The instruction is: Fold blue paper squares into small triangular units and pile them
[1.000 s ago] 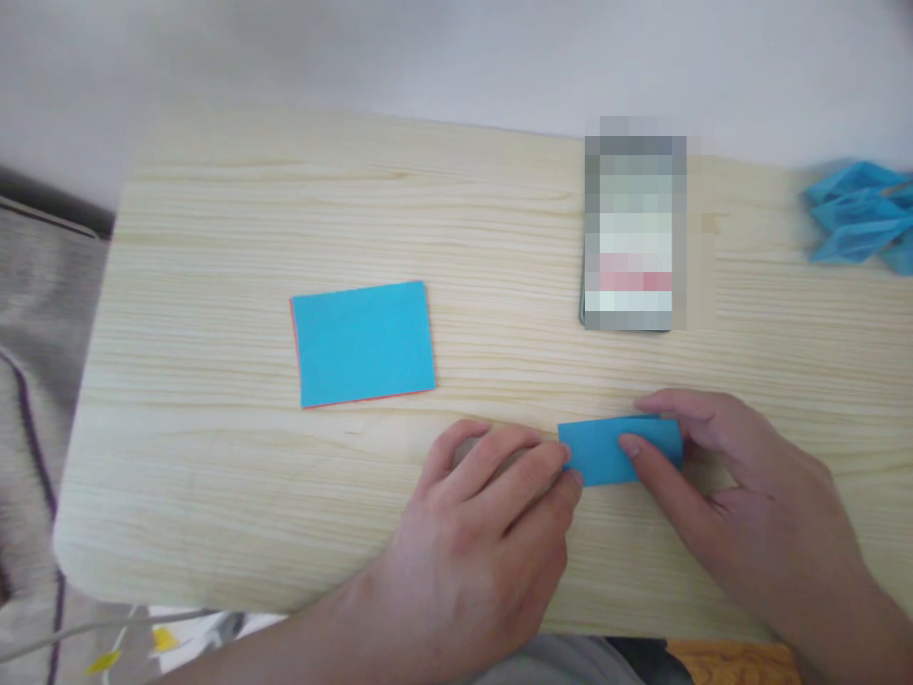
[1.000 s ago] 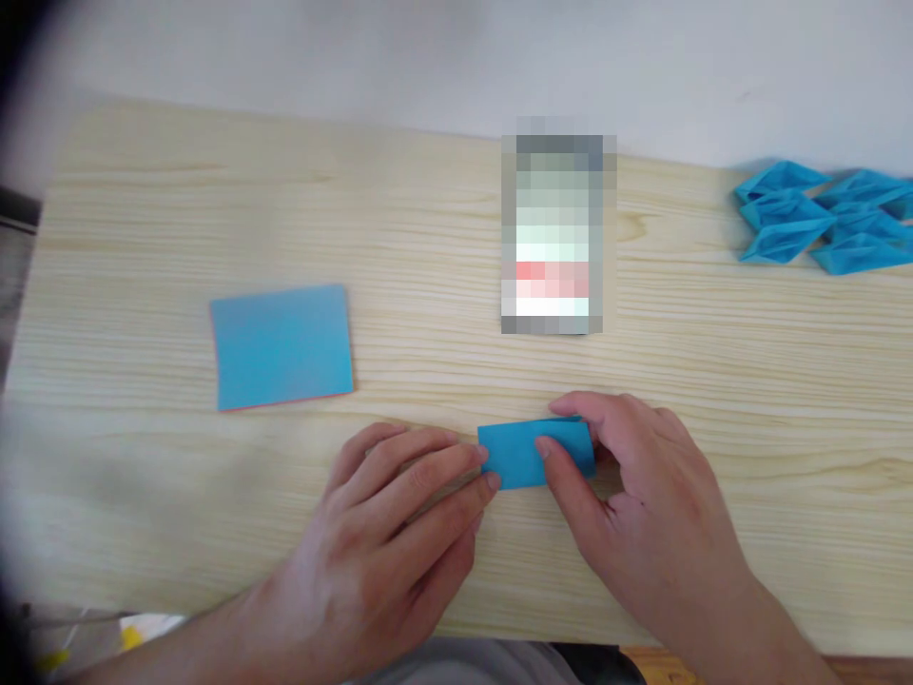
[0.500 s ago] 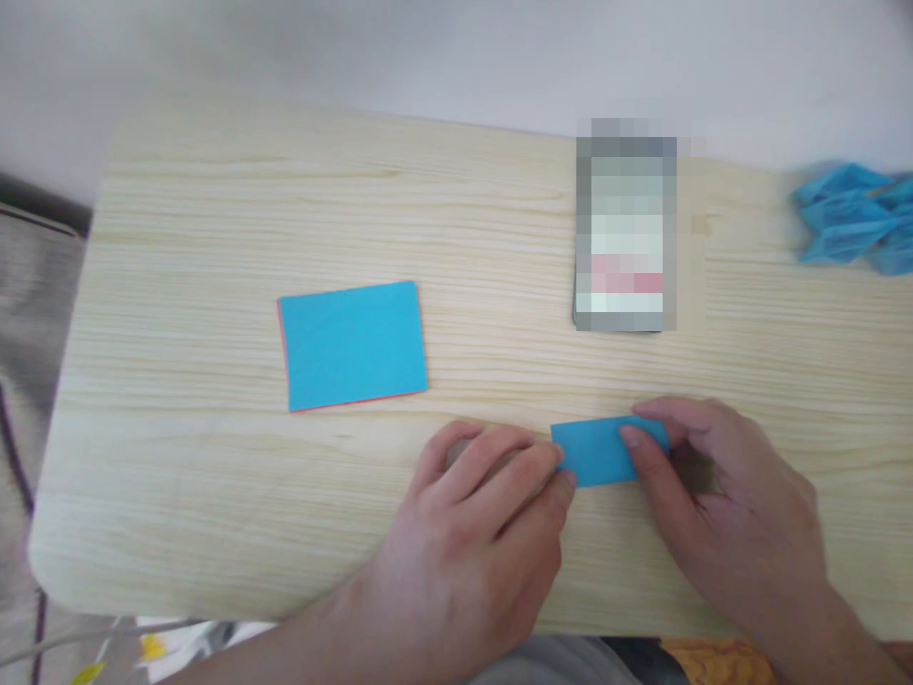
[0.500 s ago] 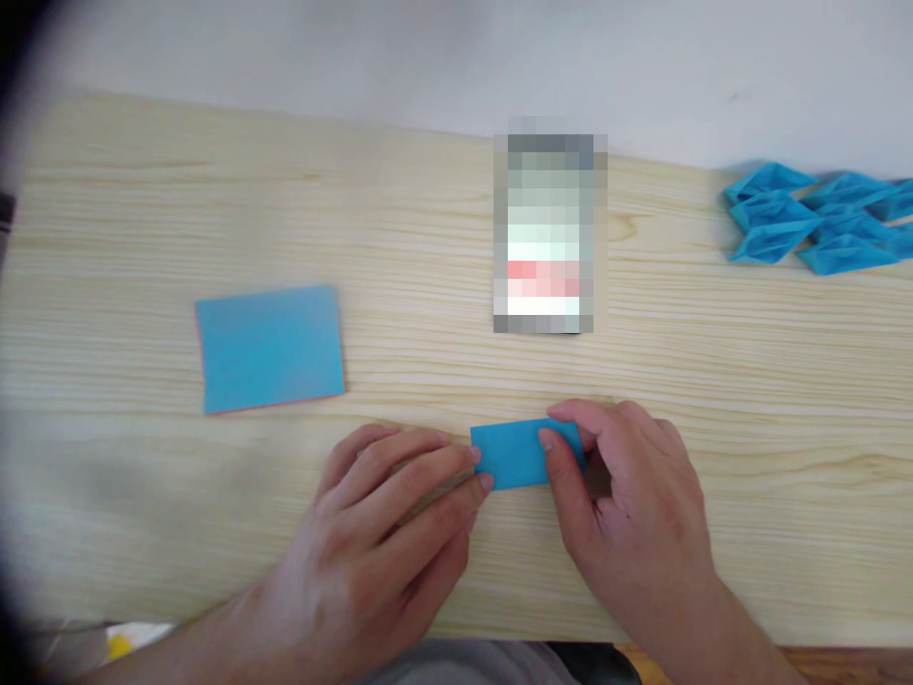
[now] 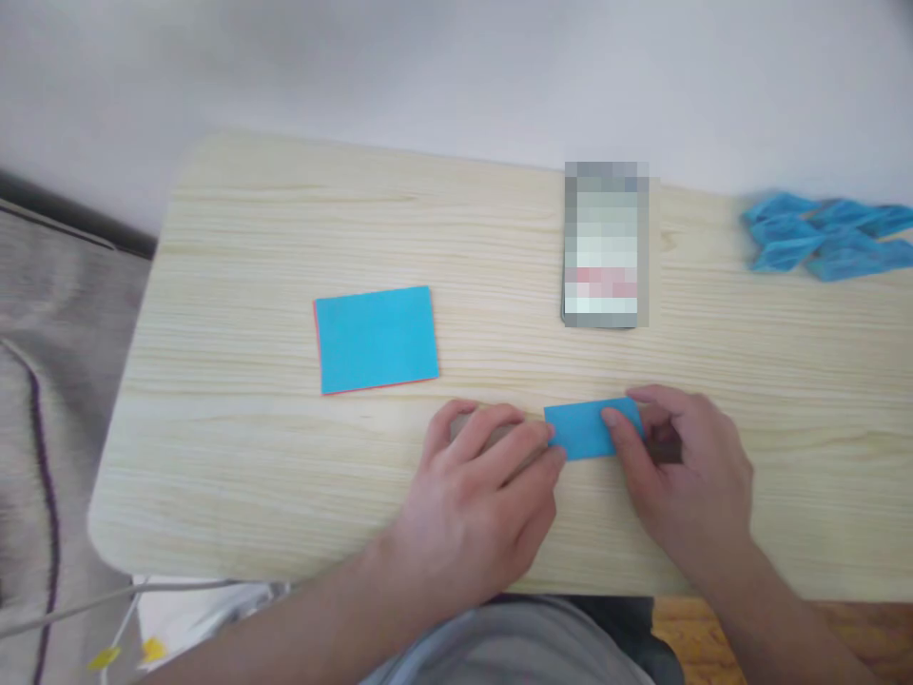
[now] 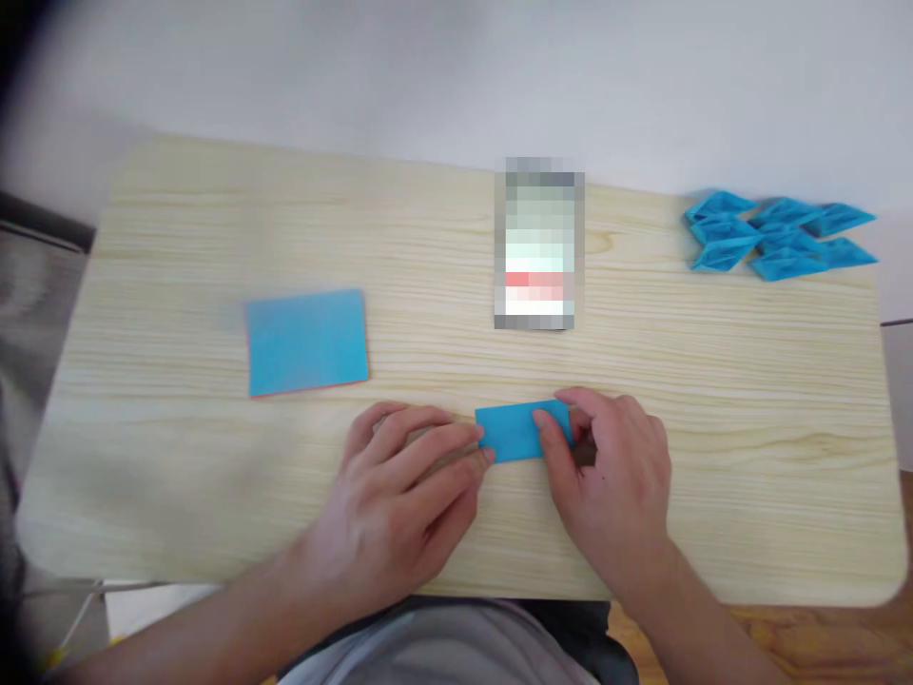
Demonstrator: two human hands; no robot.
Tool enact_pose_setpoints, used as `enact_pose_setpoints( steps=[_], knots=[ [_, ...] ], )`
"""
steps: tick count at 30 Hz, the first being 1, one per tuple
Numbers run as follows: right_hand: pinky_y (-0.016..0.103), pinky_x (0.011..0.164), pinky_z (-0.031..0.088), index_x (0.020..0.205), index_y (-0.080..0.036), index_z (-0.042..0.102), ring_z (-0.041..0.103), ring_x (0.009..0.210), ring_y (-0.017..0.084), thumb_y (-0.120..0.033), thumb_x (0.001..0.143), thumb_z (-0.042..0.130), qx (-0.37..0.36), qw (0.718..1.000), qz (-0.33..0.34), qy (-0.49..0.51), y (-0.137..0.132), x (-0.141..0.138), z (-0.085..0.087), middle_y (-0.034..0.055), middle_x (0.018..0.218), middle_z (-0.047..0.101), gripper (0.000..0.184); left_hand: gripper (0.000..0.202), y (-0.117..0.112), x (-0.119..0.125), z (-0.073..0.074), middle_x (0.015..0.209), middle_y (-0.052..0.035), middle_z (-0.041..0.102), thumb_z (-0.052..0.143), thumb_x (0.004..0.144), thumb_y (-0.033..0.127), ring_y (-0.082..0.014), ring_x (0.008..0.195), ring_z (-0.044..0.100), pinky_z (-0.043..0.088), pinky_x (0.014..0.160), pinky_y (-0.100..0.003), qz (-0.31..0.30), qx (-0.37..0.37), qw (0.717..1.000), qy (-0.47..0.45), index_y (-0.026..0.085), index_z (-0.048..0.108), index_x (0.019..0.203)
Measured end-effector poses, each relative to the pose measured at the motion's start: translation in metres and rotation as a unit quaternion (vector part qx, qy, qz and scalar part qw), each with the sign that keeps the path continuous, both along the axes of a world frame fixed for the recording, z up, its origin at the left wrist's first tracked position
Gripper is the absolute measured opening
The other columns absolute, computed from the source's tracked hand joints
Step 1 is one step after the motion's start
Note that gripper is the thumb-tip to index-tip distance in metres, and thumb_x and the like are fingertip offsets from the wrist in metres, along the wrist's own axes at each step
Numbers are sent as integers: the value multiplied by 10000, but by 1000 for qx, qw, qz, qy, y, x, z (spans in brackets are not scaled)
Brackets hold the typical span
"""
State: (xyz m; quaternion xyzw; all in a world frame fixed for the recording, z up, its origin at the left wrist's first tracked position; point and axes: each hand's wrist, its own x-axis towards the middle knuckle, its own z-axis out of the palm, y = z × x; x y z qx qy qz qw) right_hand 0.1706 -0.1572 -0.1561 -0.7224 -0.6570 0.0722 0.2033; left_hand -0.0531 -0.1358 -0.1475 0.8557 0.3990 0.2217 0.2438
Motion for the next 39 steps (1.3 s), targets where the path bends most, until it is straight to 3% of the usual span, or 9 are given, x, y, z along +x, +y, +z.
enact_pose_setpoints(
  steps=[5, 9, 11, 15, 18, 23, 28, 33, 39],
  knots=[
    [353, 739, 425, 1007, -221, 636, 552, 694, 179, -388, 911, 696, 47, 998, -30, 3, -3, 4, -1, -25, 713, 553, 202, 208, -1, 0, 0, 1236, -17, 724, 621, 946, 216, -249, 1171, 586, 364, 1053, -502, -6, 17, 1000, 14, 266, 734, 1114],
    [383, 804, 414, 911, -225, 599, 552, 768, 200, -335, 892, 705, 114, 993, -17, 4, -19, -17, 2, 6, 778, 579, 154, 211, -2, 0, 0, 1230, -19, 725, 601, 955, 217, -249, 1168, 583, 371, 1036, -494, -9, 33, 999, 18, 268, 739, 1107],
    [407, 836, 405, 960, -224, 587, 568, 860, 234, -320, 885, 700, 109, 994, 7, 0, -27, -30, 1, 48, 887, 647, 167, 214, -3, 0, 0, 1223, -27, 727, 599, 954, 217, -252, 1168, 582, 374, 1032, -491, -9, 41, 999, 21, 265, 744, 1104],
    [445, 881, 398, 1130, -205, 575, 557, 1062, 305, -378, 913, 661, 91, 995, -32, -23, -35, -42, -3, 129, 1108, 649, 290, 245, -5, -1, 0, 1226, -35, 727, 602, 943, 206, -256, 1172, 576, 377, 1039, -493, -6, 57, 998, 24, 269, 747, 1129],
    [476, 919, 402, 1252, -205, 563, 541, 1136, 332, -455, 924, 645, 90, 994, -43, -34, -35, -32, -5, 160, 1211, 614, 420, 258, -7, -1, 0, 1227, -37, 728, 596, 942, 195, -255, 1174, 576, 376, 1046, -500, -3, 65, 998, 20, 272, 749, 1135],
    [484, 938, 414, 1315, -210, 560, 535, 1157, 327, -527, 929, 621, 69, 995, -65, -20, -37, -1, -8, 150, 1216, 605, 503, 269, -9, -2, 0, 1222, -45, 729, 586, 944, 185, -258, 1177, 577, 376, 1046, -509, -4, 67, 998, 19, 274, 755, 1133],
    [461, 921, 417, 1298, -227, 598, 556, 1091, 298, -489, 939, 615, 62, 996, -61, -5, -39, 17, -7, 113, 1139, 621, 445, 268, -10, -2, 1, 1224, -31, 727, 569, 955, 191, -250, 1180, 577, 377, 1048, -498, 0, 63, 998, 19, 279, 752, 1130],
    [426, 903, 417, 1141, -233, 698, 563, 1032, 262, -319, 976, 571, 67, 998, -5, 9, -37, 11, -4, 84, 1067, 654, 225, 205, -10, 3, 7, 1176, -57, 731, 583, 953, 227, -257, 1164, 580, 370, 1051, -498, 8, 61, 998, 20, 244, 752, 1067],
    [422, 910, 443, 1084, -231, 729, 576, 1032, 250, -236, 966, 569, 79, 996, 46, 13, -32, 4, -5, 74, 1087, 678, 198, 237, -4, 5, 6, 1135, -31, 753, 571, 985, 276, -242, 1150, 606, 337, 1070, -497, 1, 99, 994, 43, 276, 707, 1179]
  ],
)
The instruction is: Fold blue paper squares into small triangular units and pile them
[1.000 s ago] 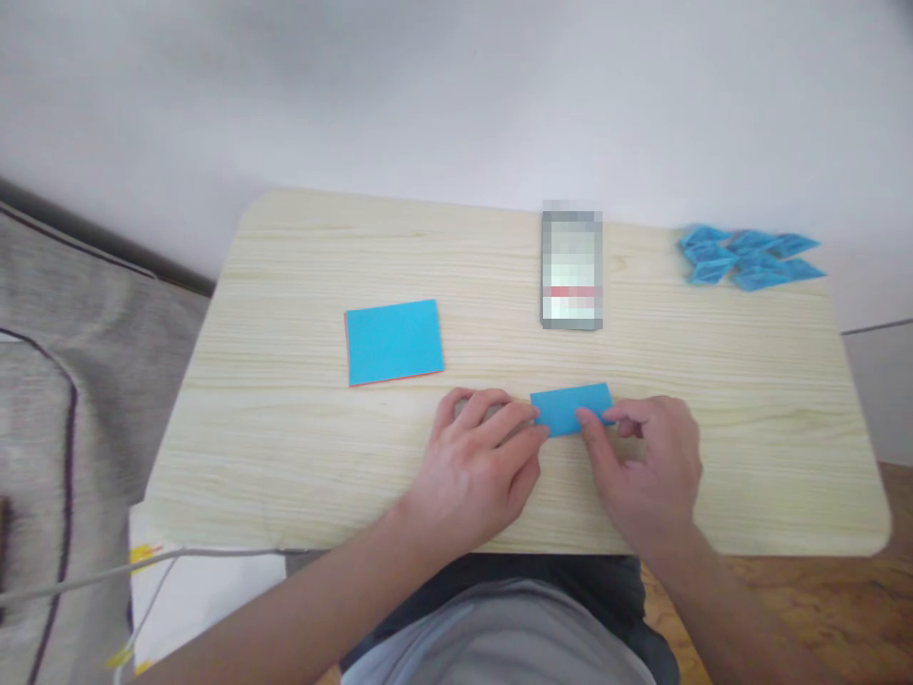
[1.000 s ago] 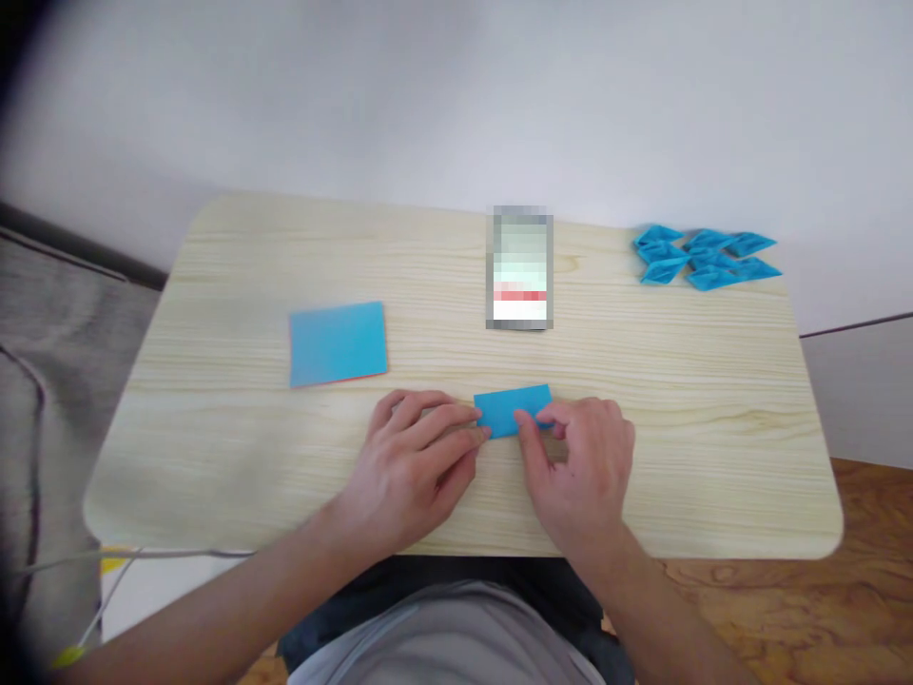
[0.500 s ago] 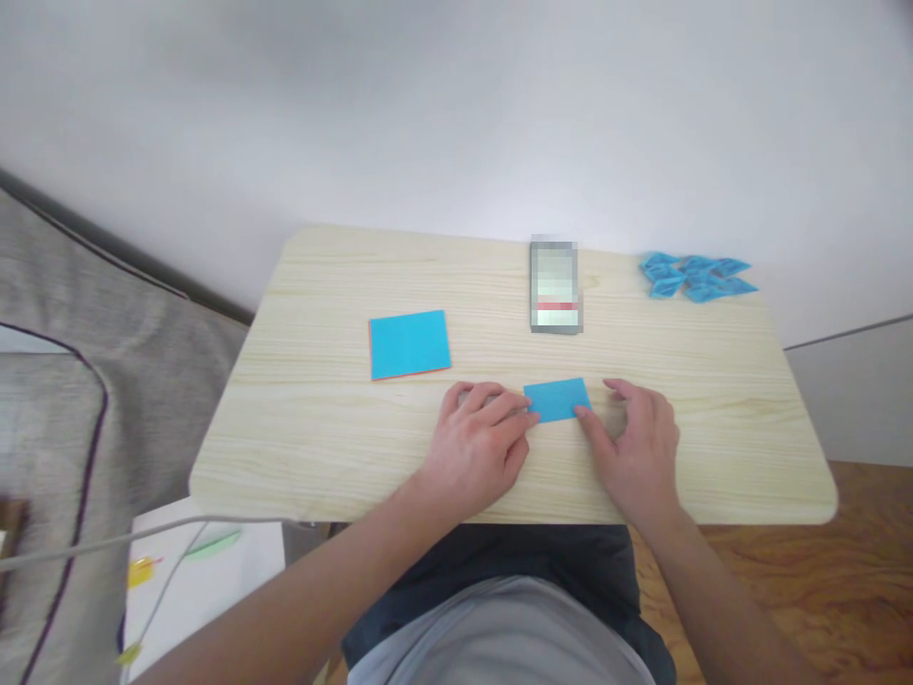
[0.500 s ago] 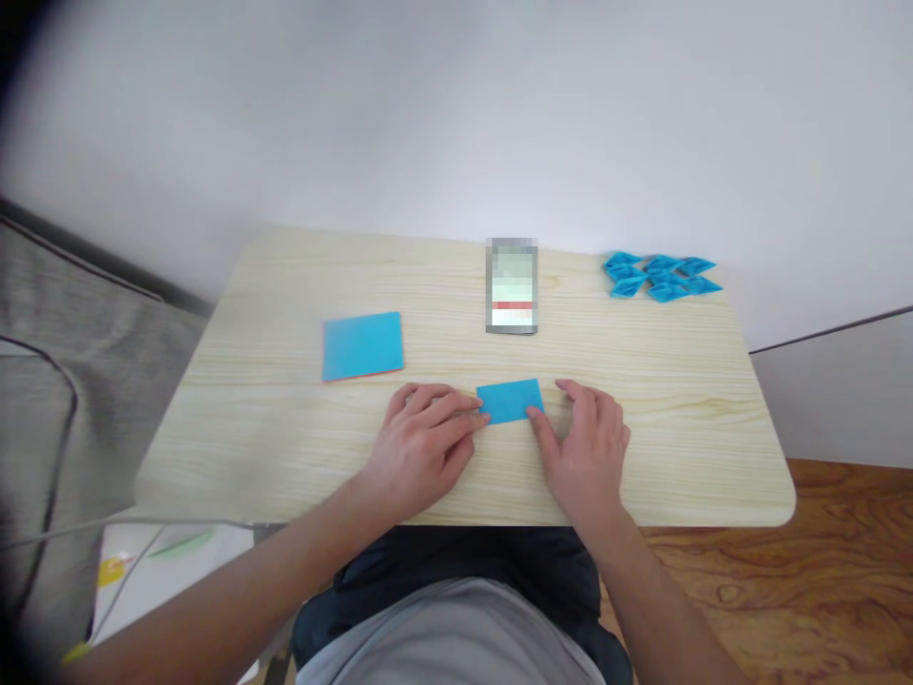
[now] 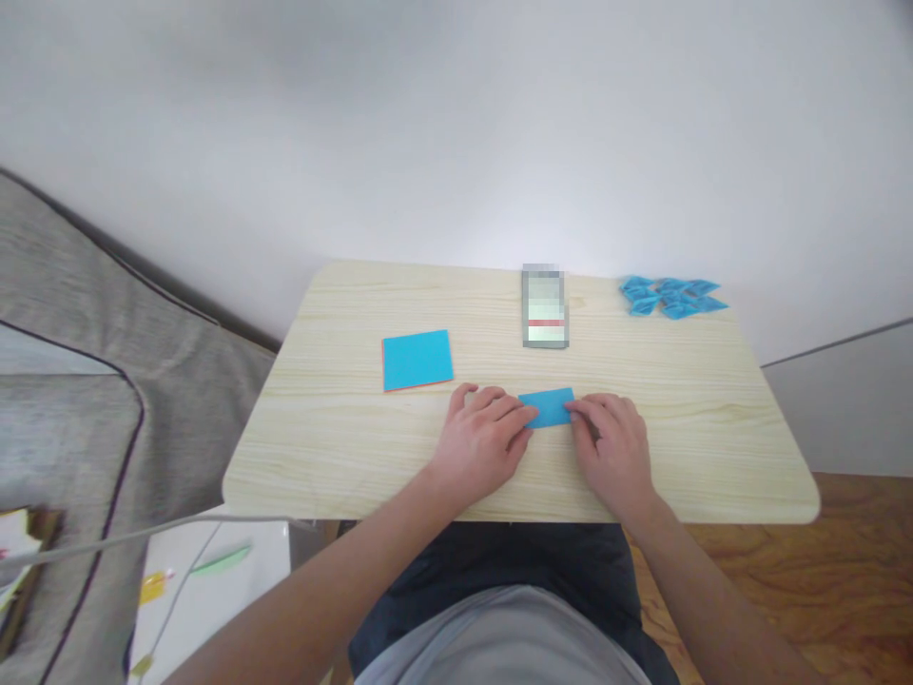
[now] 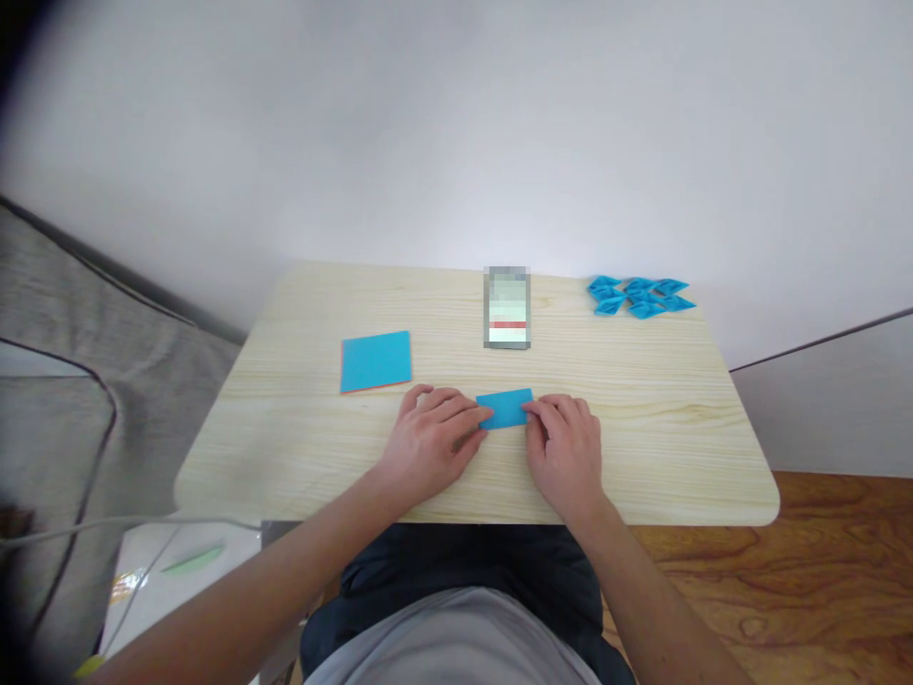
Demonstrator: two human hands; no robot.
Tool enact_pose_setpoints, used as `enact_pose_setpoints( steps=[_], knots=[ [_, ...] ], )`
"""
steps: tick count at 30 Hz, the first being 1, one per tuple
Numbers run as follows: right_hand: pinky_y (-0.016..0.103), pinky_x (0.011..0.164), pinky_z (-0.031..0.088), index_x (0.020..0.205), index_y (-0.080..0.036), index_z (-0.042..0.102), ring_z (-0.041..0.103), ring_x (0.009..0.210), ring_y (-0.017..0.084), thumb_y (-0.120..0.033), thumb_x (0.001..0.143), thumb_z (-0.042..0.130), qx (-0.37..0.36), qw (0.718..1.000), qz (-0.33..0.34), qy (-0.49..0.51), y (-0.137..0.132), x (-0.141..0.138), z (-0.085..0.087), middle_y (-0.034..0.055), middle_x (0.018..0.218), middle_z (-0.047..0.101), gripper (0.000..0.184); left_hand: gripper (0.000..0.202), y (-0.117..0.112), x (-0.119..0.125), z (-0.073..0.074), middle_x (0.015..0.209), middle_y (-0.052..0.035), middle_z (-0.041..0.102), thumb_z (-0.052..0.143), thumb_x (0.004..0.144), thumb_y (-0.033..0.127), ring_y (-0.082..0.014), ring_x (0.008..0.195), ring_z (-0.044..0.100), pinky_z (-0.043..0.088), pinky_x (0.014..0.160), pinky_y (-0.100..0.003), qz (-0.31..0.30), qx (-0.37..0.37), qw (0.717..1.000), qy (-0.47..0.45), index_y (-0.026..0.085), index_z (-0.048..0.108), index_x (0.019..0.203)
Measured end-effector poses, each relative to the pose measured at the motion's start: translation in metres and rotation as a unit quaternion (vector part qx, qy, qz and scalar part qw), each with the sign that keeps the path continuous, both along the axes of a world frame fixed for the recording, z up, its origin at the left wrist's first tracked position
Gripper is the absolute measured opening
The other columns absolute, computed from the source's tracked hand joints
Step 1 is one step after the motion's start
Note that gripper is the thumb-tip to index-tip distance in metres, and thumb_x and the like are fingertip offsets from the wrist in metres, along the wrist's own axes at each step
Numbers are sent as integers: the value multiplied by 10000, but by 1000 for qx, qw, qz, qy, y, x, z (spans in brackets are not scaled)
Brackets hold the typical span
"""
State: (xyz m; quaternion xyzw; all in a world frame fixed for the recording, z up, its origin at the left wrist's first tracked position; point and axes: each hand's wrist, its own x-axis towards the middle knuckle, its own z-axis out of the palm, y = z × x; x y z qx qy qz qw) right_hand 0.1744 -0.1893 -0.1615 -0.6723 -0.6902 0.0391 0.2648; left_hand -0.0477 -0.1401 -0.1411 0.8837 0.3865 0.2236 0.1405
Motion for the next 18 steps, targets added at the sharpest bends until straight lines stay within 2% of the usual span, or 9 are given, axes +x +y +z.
enact_pose_setpoints(
  steps=[4, 8, 15, 18],
  knots=[
    [428, 912, 459, 1054, -240, 734, 583, 1013, 253, -291, 917, 651, 20, 1000, 10, -2, 1, 4, -4, 69, 1074, 682, 168, 202, 5, -2, -7, 1071, -28, 770, 554, 1002, 258, -209, 1085, 645, 313, 1084, -493, -30, 57, 998, 2, 260, 708, 1133],
    [435, 912, 467, 1075, -252, 735, 586, 1014, 259, -292, 860, 704, 16, 999, 34, -6, 2, 9, -4, 65, 1072, 674, 221, 186, 9, -2, -10, 1017, -28, 765, 525, 1010, 234, -196, 1032, 655, 331, 1061, -476, -62, 100, 993, 12, 232, 704, 1059],
    [430, 891, 463, 1091, -288, 761, 575, 992, 247, -319, 868, 730, 23, 997, 72, -3, 0, 7, 1, 65, 1096, 649, 227, 169, 15, 5, -4, 956, -59, 727, 513, 1001, 217, -205, 1007, 633, 381, 982, -420, -89, 112, 990, 16, 181, 678, 999],
    [409, 833, 458, 1055, -296, 788, 558, 923, 230, -302, 910, 693, 54, 996, 73, 1, 1, 3, 2, 72, 1005, 630, 173, 171, 13, 11, 1, 942, -62, 716, 510, 1002, 225, -216, 1010, 626, 389, 976, -420, -90, 100, 991, -3, 176, 674, 994]
  ],
)
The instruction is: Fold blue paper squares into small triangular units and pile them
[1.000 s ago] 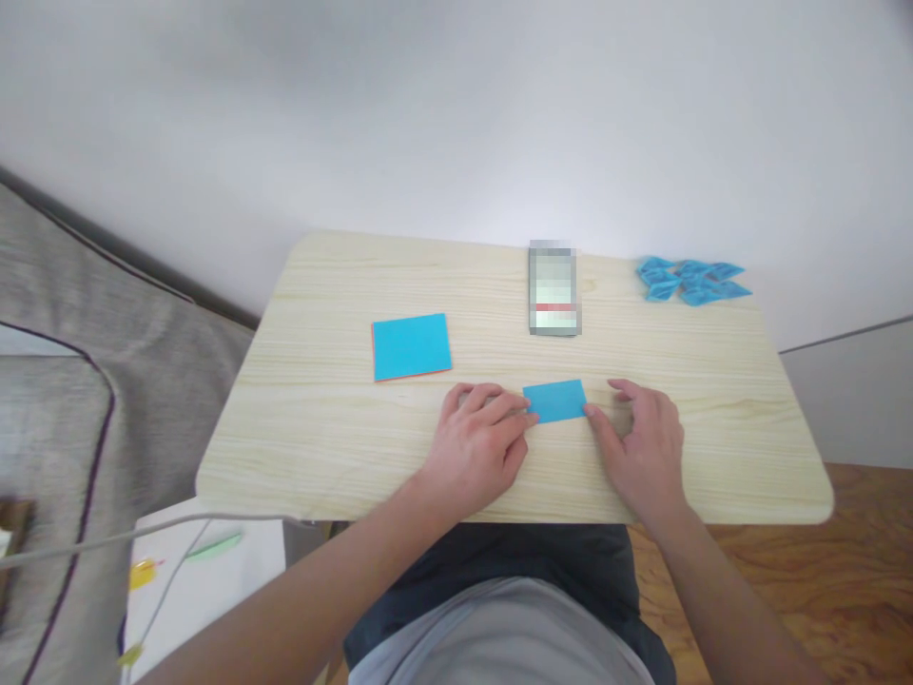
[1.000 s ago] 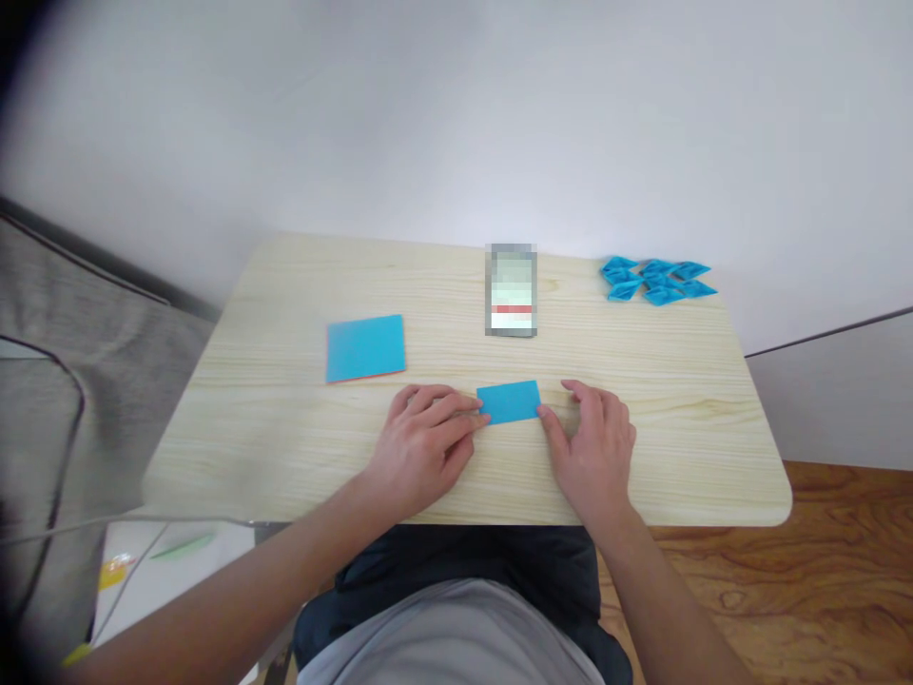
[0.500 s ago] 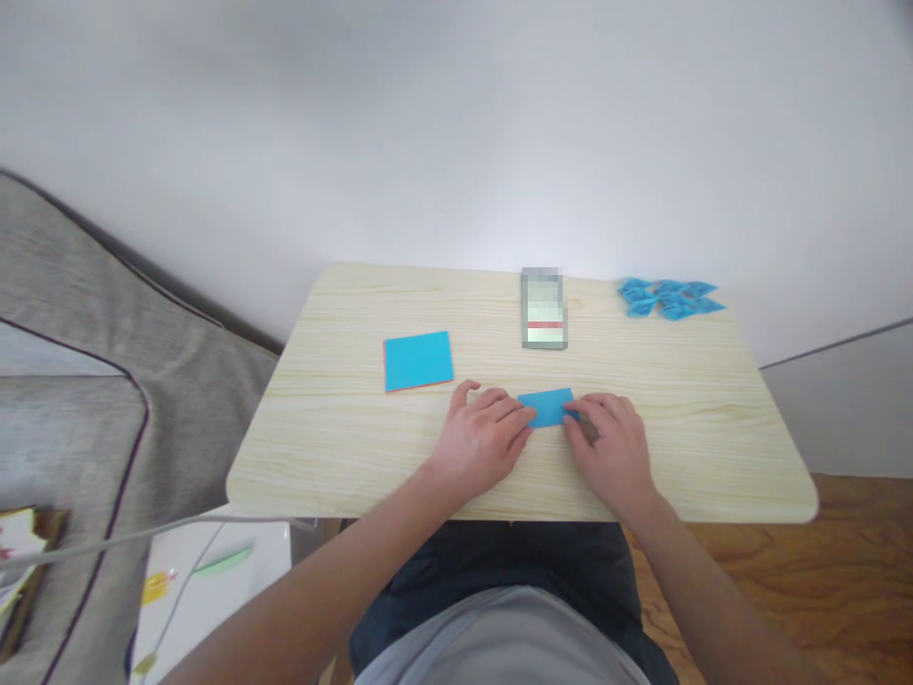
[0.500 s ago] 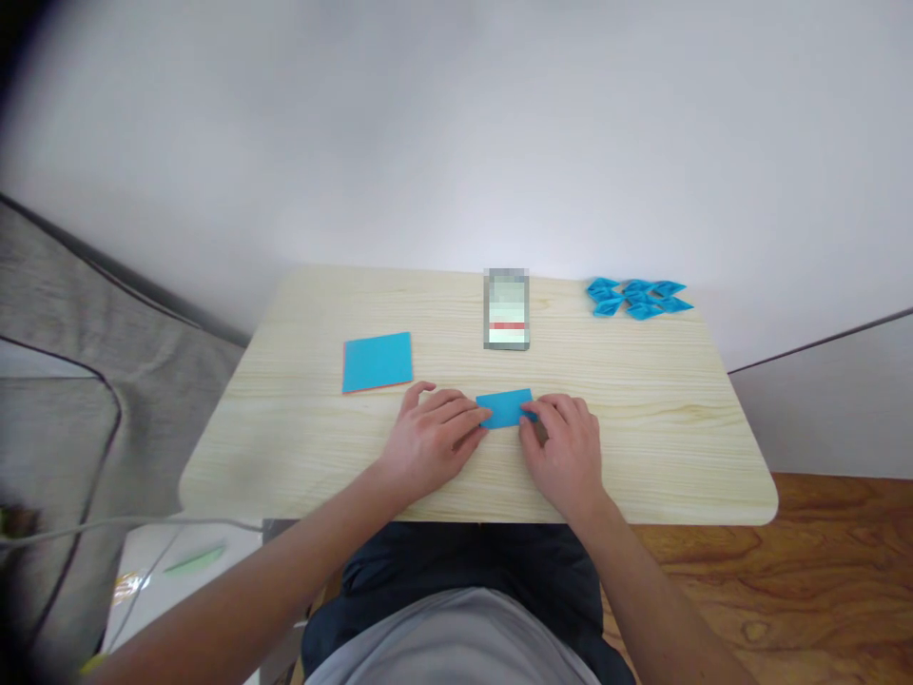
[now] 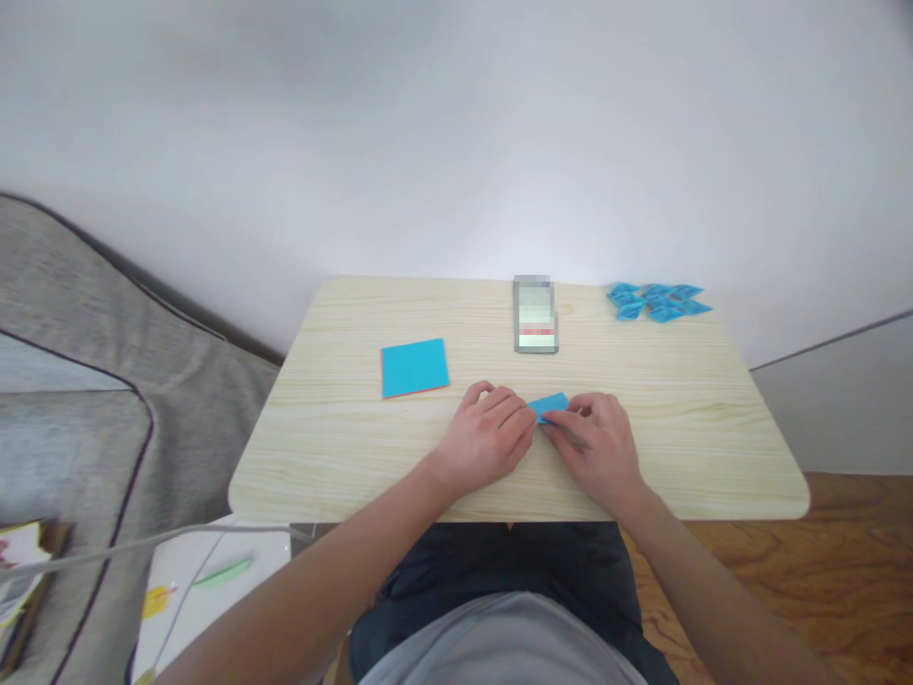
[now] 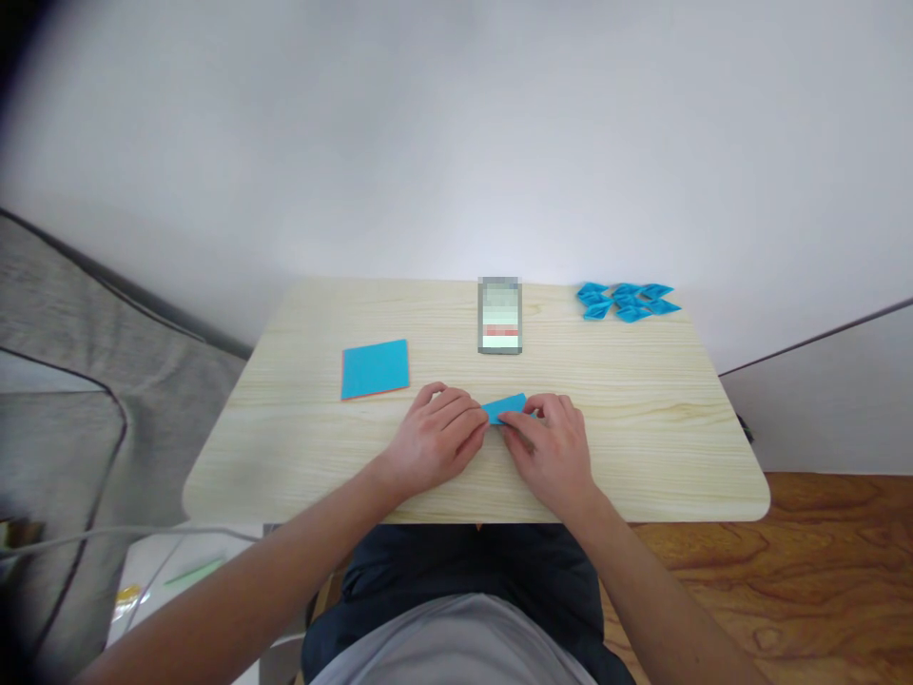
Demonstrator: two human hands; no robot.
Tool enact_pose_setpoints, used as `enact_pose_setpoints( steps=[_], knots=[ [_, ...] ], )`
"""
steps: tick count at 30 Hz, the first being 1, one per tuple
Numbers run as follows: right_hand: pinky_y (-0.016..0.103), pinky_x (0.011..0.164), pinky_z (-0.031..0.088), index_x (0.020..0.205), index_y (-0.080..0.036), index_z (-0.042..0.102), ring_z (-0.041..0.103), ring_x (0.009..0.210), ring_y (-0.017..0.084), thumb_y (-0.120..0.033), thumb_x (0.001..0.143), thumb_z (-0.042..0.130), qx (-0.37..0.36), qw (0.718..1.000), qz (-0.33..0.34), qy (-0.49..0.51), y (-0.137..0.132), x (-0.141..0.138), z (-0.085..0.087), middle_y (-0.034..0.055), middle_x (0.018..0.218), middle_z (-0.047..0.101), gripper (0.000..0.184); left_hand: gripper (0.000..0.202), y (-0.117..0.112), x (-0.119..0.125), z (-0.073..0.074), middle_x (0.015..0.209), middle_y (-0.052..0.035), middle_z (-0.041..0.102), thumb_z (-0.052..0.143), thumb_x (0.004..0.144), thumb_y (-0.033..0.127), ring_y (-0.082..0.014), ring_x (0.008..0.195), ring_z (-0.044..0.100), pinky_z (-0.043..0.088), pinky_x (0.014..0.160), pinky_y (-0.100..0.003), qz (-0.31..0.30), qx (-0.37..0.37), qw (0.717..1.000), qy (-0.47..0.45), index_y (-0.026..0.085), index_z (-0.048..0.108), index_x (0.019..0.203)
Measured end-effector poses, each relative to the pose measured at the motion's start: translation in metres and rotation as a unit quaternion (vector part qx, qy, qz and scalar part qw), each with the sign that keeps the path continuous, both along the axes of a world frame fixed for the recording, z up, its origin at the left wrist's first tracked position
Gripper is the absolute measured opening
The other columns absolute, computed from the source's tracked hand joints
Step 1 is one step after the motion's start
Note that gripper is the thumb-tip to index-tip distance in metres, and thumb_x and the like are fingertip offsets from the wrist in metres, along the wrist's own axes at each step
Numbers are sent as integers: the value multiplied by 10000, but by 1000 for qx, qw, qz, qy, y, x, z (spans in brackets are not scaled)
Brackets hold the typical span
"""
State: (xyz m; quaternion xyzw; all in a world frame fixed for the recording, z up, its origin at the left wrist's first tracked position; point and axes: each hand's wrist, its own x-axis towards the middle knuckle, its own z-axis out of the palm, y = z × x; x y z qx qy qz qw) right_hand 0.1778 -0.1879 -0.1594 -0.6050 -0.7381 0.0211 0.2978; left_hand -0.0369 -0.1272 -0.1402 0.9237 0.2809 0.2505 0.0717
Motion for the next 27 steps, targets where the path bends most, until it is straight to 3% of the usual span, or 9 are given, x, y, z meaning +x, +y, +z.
enact_pose_setpoints(
  steps=[4, 6, 9, 12, 15, 18, 21, 25, 27],
  knots=[
    [377, 741, 433, 1047, -290, 795, 550, 778, 197, -252, 949, 643, 11, 999, 4, 53, 5, 0, 5, 29, 757, 586, 185, 146, -2, 5, 7, 971, -72, 716, 578, 977, 283, -225, 1012, 622, 420, 966, -413, -1, -74, 994, -83, 184, 681, 1005],
    [370, 748, 449, 1070, -283, 782, 579, 766, 182, -241, 960, 632, -7, 991, 15, 133, 9, 0, 12, 18, 764, 637, 190, 197, 2, 5, 12, 1031, -84, 712, 642, 944, 333, -230, 1026, 618, 448, 955, -405, 16, -131, 979, -154, 193, 689, 1076],
    [347, 740, 469, 1047, -287, 783, 600, 783, 167, -275, 950, 659, -43, 961, 5, 272, 17, 0, 29, 19, 869, 696, 158, 273, 15, 5, 24, 1124, -94, 698, 682, 924, 329, -228, 1085, 612, 468, 987, -400, 29, -203, 946, -251, 215, 697, 1172],
    [312, 613, 407, 966, -290, 797, 518, 666, 143, -336, 887, 741, -70, 923, -27, 377, 33, -3, 51, -12, 740, 595, 106, 294, 33, 10, 43, 1155, -92, 703, 739, 874, 307, -236, 1112, 619, 474, 1004, -398, 3, -260, 918, -298, 222, 718, 1154],
    [307, 643, 427, 887, -280, 797, 545, 715, 145, -348, 814, 809, -77, 885, 4, 460, 55, -5, 78, -14, 773, 583, 100, 132, 53, 20, 66, 917, -46, 717, 721, 879, 305, -186, 898, 638, 495, 865, -331, 29, -313, 888, -336, 190, 738, 941],
    [323, 738, 471, 823, -250, 781, 605, 816, 170, -376, 815, 806, -76, 878, 26, 473, 80, -6, 106, 7, 868, 671, 129, 163, 73, 29, 91, 786, -9, 679, 700, 889, 324, -145, 767, 598, 473, 754, -281, 41, -358, 856, -371, 170, 700, 835],
    [321, 728, 474, 812, -225, 763, 603, 753, 165, -443, 888, 724, -84, 888, 29, 451, 104, -3, 127, 6, 777, 687, 235, 200, 91, 34, 113, 718, 15, 642, 723, 866, 320, -114, 681, 556, 439, 662, -245, 14, -401, 825, -398, 159, 652, 770],
    [313, 696, 482, 790, -211, 738, 572, 688, 151, -466, 894, 715, -64, 883, 31, 464, 131, 1, 137, -7, 702, 644, 276, 254, 111, 39, 132, 686, 24, 609, 754, 842, 332, -95, 642, 529, 426, 619, -223, -36, -445, 778, -442, 149, 617, 732],
    [329, 727, 509, 803, -211, 741, 596, 713, 163, -458, 892, 719, -59, 876, 42, 476, 141, 2, 139, 1, 726, 656, 264, 251, 118, 40, 137, 690, 24, 605, 750, 849, 341, -87, 636, 518, 426, 616, -216, -44, -443, 767, -462, 146, 625, 751]
  ],
)
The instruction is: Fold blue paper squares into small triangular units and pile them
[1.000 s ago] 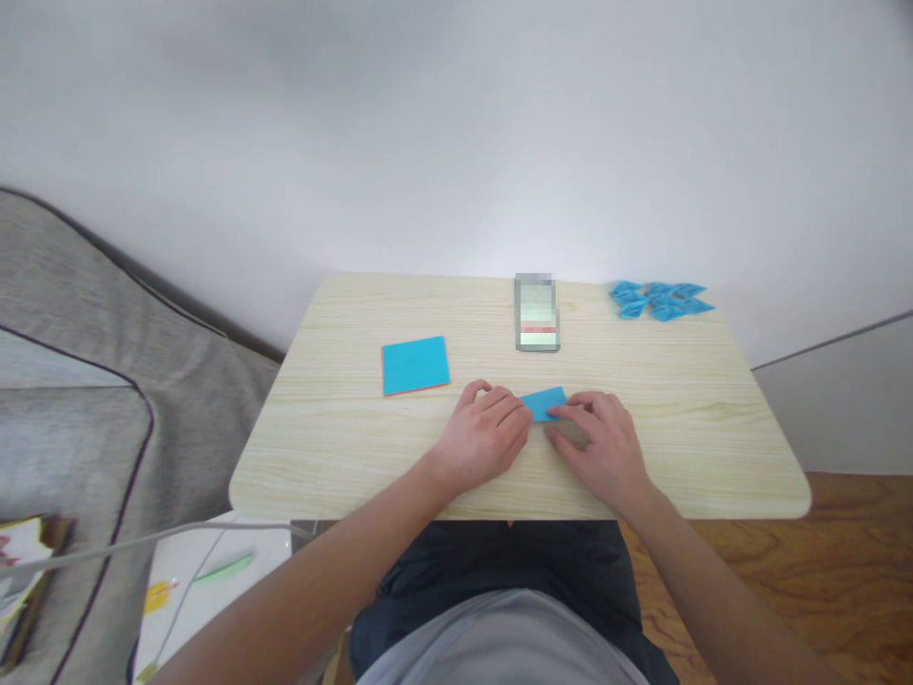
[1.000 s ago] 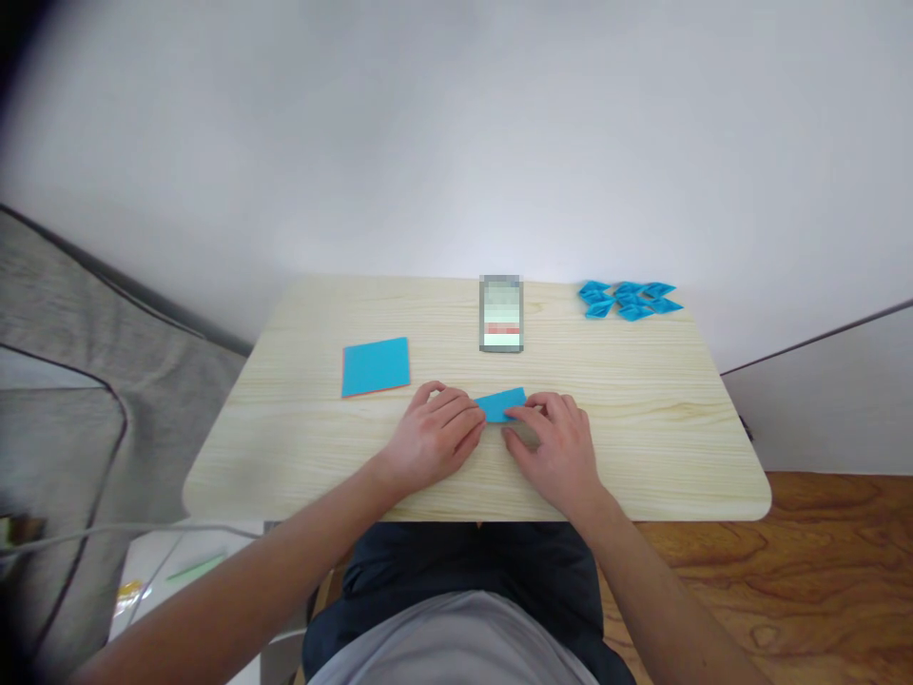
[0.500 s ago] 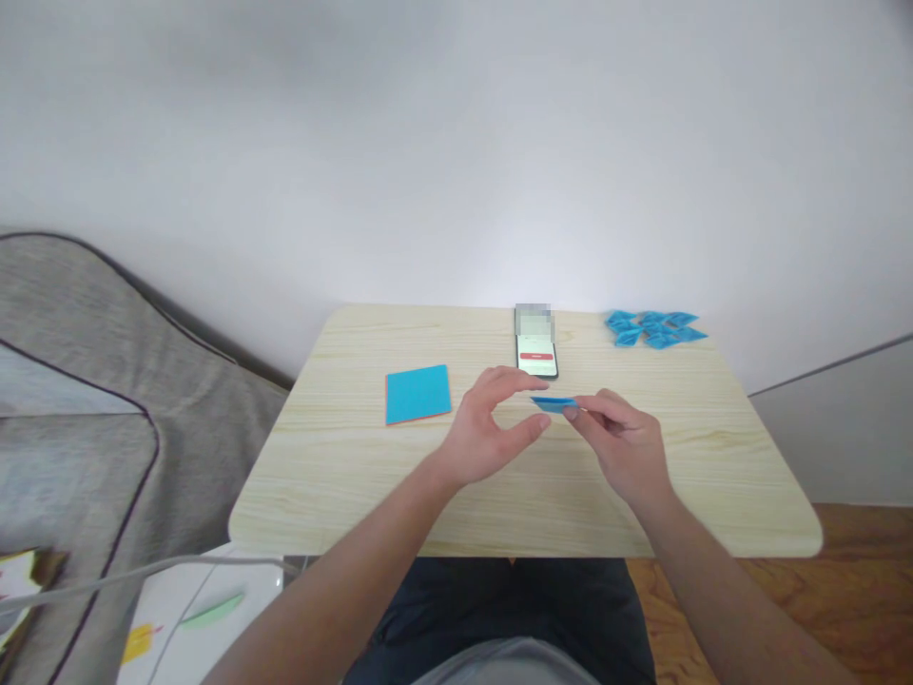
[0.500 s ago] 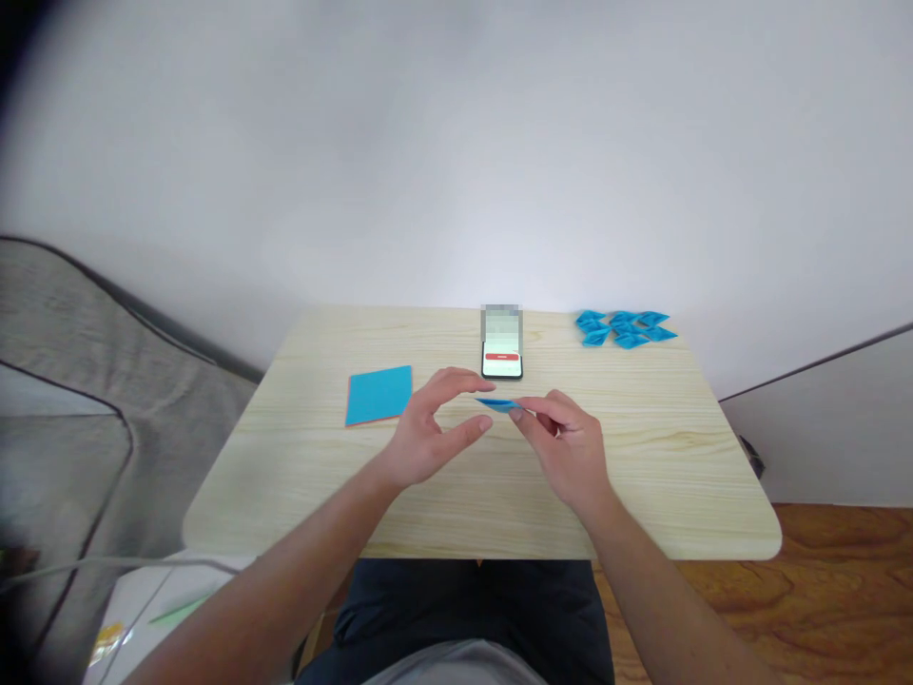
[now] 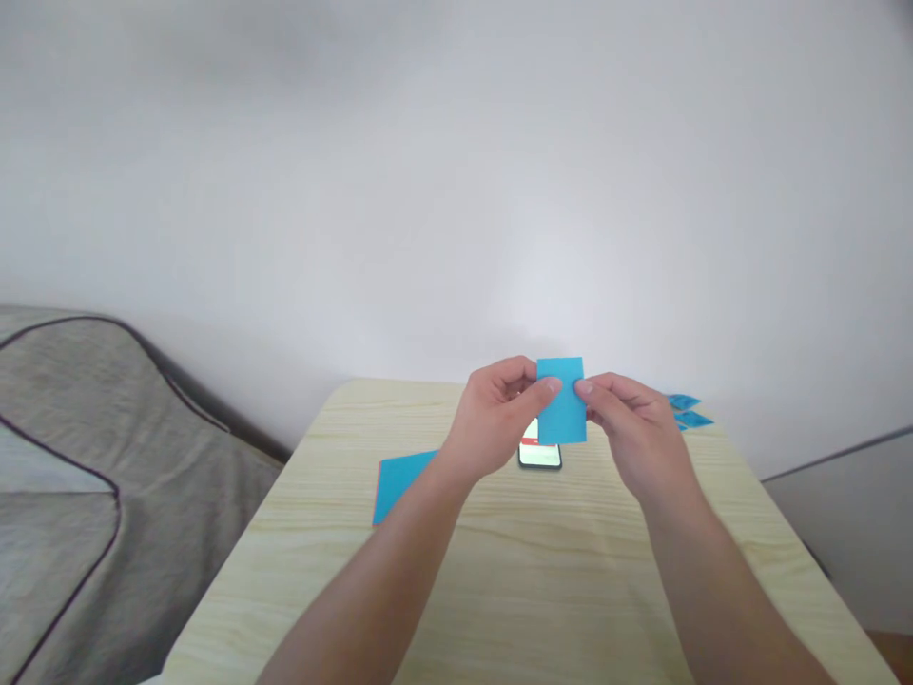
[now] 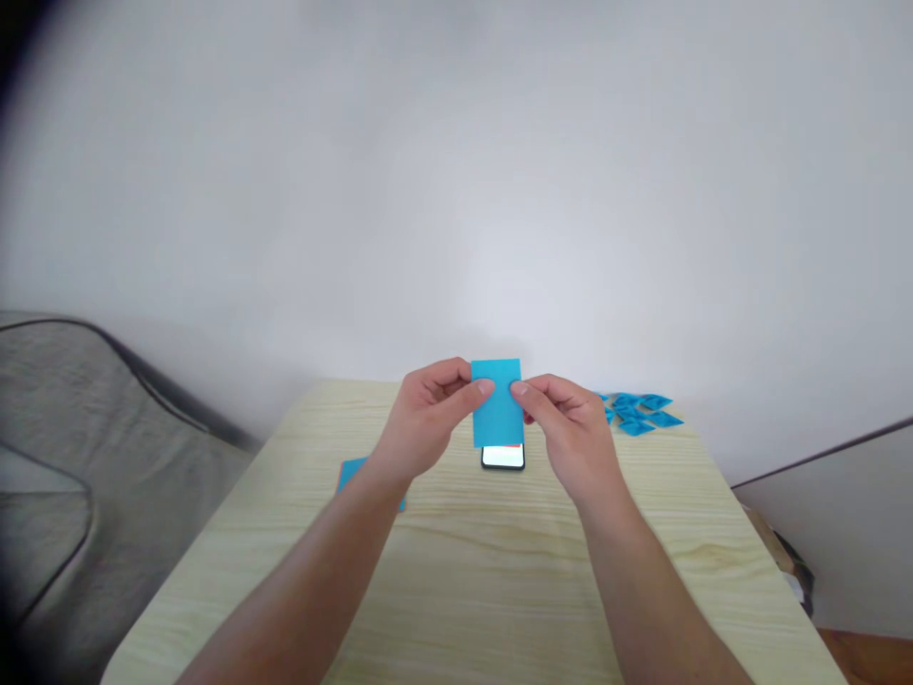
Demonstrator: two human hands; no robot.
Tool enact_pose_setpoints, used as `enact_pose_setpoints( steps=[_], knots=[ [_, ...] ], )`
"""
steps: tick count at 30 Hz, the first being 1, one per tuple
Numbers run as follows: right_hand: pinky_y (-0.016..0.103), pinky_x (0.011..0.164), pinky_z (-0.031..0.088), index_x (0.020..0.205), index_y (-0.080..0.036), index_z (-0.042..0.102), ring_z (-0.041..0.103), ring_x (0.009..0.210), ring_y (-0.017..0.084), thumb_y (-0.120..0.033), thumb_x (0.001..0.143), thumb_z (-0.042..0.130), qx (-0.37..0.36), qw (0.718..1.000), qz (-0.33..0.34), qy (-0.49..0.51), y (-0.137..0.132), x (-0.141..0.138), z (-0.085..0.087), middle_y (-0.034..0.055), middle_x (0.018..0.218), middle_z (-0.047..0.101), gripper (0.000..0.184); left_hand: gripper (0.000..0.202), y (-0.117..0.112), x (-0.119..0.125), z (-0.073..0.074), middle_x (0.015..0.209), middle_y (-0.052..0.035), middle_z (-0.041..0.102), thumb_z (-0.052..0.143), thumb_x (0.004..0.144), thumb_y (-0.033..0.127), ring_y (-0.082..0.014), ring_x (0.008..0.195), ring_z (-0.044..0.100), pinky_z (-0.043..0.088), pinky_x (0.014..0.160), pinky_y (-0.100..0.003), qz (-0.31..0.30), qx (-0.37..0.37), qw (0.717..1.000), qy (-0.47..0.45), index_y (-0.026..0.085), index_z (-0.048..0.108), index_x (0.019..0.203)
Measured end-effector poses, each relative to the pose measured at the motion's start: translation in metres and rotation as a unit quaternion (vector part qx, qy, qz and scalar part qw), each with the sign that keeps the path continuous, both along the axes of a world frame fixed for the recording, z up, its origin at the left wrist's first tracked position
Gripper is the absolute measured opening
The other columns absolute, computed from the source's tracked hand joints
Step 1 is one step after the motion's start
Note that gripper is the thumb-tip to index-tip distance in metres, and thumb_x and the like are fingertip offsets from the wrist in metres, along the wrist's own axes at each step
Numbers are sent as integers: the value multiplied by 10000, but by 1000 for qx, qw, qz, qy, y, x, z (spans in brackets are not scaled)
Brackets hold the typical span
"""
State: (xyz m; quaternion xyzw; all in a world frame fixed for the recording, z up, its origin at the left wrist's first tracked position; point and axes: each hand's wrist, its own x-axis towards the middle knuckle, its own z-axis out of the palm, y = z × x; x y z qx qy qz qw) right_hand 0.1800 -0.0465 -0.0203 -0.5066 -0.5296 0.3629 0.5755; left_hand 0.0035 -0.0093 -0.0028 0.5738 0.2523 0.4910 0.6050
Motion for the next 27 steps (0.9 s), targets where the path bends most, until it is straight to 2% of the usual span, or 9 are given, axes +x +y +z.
enact_pose_setpoints(
  steps=[3, 5, 7, 12, 17, 21, 27],
  knots=[
    [340, 743, 535, 994, -243, 766, 637, 764, 180, -415, 913, 702, 27, 1000, 6, 4, 10, -1, 4, 9, 789, 694, 201, 281, 8, 0, 4, 648, 36, 563, 735, 865, 350, -75, 600, 479, 397, 577, -206, 21, -15, 1000, -6, 153, 585, 732],
    [345, 756, 548, 1231, -298, 703, 662, 807, 185, -360, 938, 675, 60, 998, 19, 1, 13, 0, 7, 12, 879, 729, 302, 324, 11, -1, 6, 603, 49, 526, 732, 865, 353, -73, 573, 462, 387, 558, -204, 36, -35, 999, -11, 163, 530, 696],
    [364, 813, 554, 1318, -340, 648, 682, 887, 191, -299, 956, 649, 88, 994, 52, -27, 15, 2, 10, 21, 999, 743, 365, 376, 15, -1, 7, 555, 59, 485, 750, 842, 355, -67, 541, 442, 373, 534, -199, 50, -56, 997, -15, 164, 490, 648],
    [356, 852, 547, 1094, -350, 772, 673, 1023, 212, -193, 923, 676, 167, 965, 92, -182, 14, 12, 15, 34, 1141, 711, 251, 403, 21, -1, 5, 527, 66, 467, 801, 771, 359, -58, 505, 418, 385, 514, -194, 38, -113, 991, -53, 165, 483, 617],
    [323, 745, 567, 1060, -341, 771, 684, 966, 202, -156, 909, 686, 175, 959, 114, -190, 9, 15, 22, 34, 1121, 705, 253, 285, 22, -4, 1, 619, 29, 585, 821, 755, 369, -81, 552, 497, 416, 526, -209, -13, -144, 987, -63, 157, 631, 743],
    [368, 823, 576, 1052, -318, 767, 684, 985, 219, -178, 918, 684, 154, 957, 154, -190, 5, 15, 22, 42, 1119, 715, 210, 256, 20, -5, 2, 689, -5, 644, 816, 777, 376, -100, 608, 542, 432, 565, -226, -9, -123, 992, -31, 148, 717, 835],
    [360, 814, 582, 985, -280, 732, 697, 912, 211, -264, 929, 696, 79, 990, 48, -109, 0, 8, 20, 42, 1041, 743, 68, 206, 8, 2, 6, 721, -20, 678, 852, 730, 334, -135, 656, 572, 443, 588, -259, 5, -121, 993, -12, 175, 736, 792]
  ],
)
